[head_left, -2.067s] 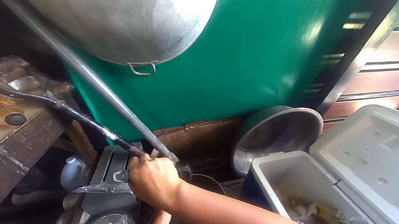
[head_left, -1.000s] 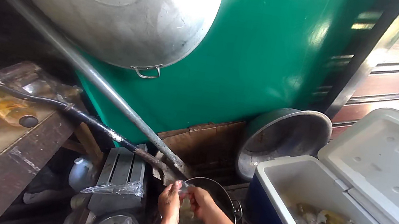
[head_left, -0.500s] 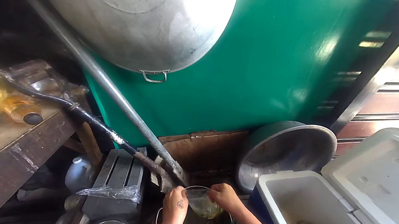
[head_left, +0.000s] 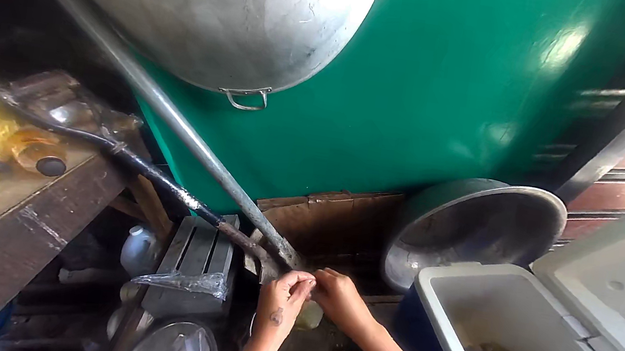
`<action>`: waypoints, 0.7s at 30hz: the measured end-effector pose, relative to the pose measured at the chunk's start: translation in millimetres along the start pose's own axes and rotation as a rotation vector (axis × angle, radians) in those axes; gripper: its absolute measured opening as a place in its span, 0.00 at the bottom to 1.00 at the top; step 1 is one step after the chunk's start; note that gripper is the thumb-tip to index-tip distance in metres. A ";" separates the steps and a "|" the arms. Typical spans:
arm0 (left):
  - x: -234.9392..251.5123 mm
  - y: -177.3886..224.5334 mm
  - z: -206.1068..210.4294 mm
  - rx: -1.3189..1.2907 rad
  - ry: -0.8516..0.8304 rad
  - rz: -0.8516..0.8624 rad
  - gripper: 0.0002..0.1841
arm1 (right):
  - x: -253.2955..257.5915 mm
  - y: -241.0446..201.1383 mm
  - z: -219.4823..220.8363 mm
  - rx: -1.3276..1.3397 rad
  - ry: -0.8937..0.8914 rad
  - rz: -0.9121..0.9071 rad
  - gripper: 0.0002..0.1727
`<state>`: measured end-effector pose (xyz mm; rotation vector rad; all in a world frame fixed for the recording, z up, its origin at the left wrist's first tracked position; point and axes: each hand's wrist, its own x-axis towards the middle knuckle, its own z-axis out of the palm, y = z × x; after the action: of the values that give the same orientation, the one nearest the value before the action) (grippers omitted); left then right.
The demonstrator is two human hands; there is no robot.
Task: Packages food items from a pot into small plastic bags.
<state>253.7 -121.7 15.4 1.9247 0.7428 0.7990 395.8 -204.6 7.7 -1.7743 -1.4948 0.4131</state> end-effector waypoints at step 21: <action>-16.3 -7.5 29.6 -0.033 -0.332 0.126 0.22 | -30.1 -31.2 -67.2 0.273 0.157 0.368 0.20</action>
<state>265.2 -145.8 -6.6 2.0226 0.4072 0.5415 411.7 -255.2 67.4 -1.8111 -0.9525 0.6148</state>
